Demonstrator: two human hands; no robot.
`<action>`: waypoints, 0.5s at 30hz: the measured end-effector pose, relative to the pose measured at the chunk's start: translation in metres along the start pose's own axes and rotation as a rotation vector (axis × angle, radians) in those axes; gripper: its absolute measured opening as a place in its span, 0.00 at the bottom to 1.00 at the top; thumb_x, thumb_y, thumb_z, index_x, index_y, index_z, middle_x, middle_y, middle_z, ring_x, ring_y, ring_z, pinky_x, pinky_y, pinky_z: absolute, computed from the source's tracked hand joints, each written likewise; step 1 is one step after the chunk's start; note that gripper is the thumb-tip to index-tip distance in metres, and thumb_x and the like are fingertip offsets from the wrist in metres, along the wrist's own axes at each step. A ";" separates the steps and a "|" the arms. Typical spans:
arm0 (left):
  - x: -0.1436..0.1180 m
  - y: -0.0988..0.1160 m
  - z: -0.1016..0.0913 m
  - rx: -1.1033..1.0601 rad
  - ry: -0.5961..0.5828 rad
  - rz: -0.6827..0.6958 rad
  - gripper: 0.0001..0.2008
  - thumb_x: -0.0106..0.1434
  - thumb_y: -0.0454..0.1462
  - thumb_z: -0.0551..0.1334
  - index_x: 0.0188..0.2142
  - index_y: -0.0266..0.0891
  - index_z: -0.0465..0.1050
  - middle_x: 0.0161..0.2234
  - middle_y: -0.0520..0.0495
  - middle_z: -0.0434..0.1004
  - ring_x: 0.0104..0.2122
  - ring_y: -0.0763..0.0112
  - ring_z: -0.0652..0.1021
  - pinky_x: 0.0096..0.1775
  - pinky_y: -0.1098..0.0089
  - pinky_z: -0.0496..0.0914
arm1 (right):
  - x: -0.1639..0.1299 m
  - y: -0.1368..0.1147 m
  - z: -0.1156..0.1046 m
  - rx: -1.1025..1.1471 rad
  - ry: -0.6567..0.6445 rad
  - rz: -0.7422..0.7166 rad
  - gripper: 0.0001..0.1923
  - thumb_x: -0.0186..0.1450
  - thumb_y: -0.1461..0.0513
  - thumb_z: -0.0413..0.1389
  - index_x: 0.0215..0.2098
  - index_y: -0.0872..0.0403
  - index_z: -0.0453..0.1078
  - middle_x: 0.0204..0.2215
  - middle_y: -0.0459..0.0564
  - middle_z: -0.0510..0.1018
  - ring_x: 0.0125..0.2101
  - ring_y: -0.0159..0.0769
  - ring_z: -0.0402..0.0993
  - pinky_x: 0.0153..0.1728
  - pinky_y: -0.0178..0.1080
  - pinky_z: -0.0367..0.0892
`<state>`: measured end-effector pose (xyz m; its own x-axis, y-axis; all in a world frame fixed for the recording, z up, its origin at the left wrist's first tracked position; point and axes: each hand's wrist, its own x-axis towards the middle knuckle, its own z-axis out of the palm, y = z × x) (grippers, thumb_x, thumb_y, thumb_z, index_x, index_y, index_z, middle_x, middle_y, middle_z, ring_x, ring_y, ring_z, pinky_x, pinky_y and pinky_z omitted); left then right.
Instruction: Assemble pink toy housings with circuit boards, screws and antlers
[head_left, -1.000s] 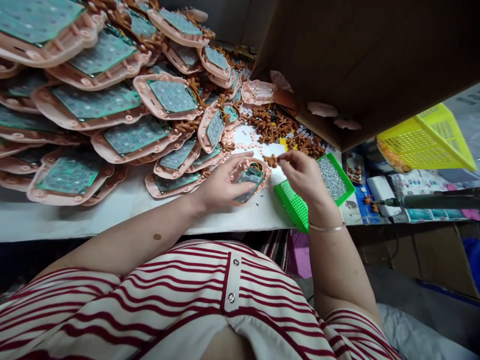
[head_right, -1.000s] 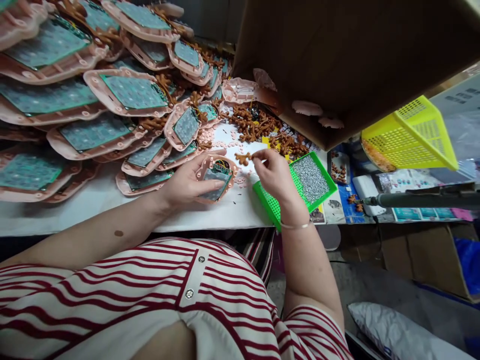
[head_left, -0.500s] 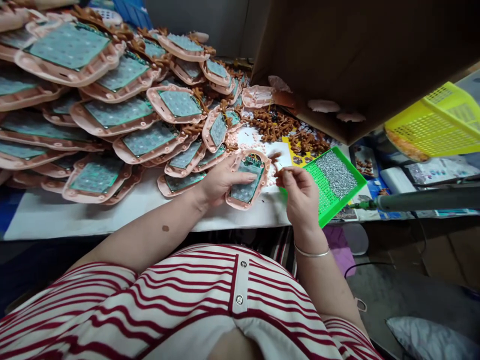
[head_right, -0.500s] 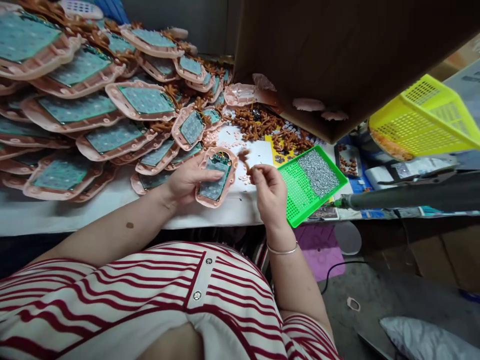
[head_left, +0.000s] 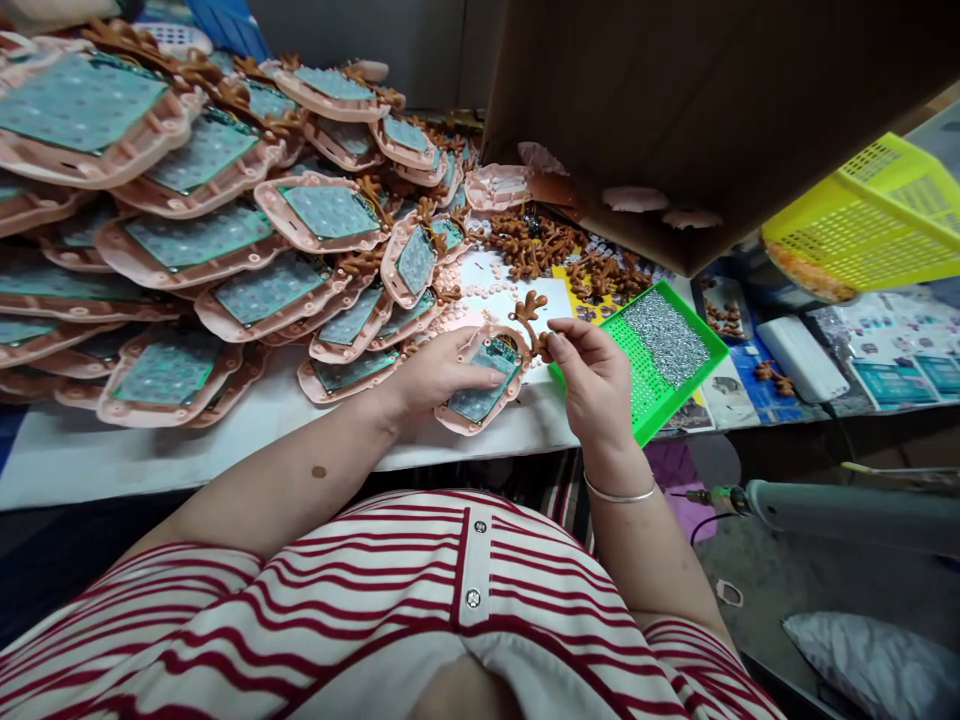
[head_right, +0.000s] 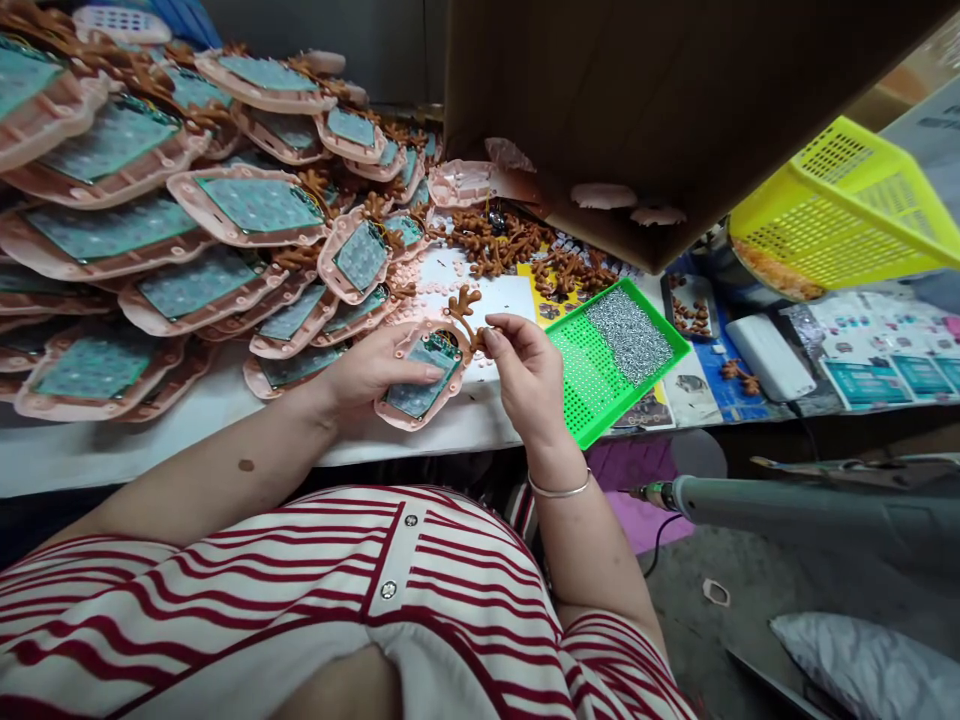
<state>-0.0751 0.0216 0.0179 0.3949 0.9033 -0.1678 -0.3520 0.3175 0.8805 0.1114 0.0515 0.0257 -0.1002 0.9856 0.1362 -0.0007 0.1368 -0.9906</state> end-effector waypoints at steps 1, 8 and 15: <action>0.000 0.000 0.000 0.009 0.011 -0.003 0.20 0.51 0.36 0.71 0.43 0.33 0.72 0.32 0.45 0.80 0.30 0.68 0.79 0.34 0.70 0.71 | 0.000 0.001 -0.001 -0.001 0.002 -0.002 0.10 0.60 0.56 0.67 0.38 0.49 0.77 0.32 0.42 0.79 0.30 0.26 0.73 0.37 0.35 0.73; 0.001 0.000 -0.001 0.032 -0.002 -0.017 0.20 0.50 0.36 0.71 0.42 0.33 0.72 0.32 0.45 0.80 0.29 0.67 0.79 0.33 0.69 0.71 | -0.003 0.009 -0.003 -0.197 -0.043 -0.170 0.08 0.65 0.57 0.61 0.42 0.49 0.76 0.35 0.45 0.80 0.34 0.30 0.76 0.40 0.39 0.73; -0.001 0.002 0.001 0.040 0.004 -0.035 0.19 0.50 0.35 0.71 0.41 0.33 0.72 0.31 0.46 0.80 0.28 0.68 0.78 0.32 0.71 0.71 | -0.007 0.013 -0.006 -0.468 -0.065 -0.379 0.07 0.69 0.59 0.56 0.45 0.49 0.74 0.38 0.48 0.81 0.36 0.34 0.77 0.41 0.41 0.74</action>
<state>-0.0757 0.0209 0.0197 0.4032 0.8929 -0.2004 -0.3036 0.3371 0.8912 0.1179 0.0470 0.0122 -0.2390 0.8534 0.4632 0.3879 0.5213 -0.7601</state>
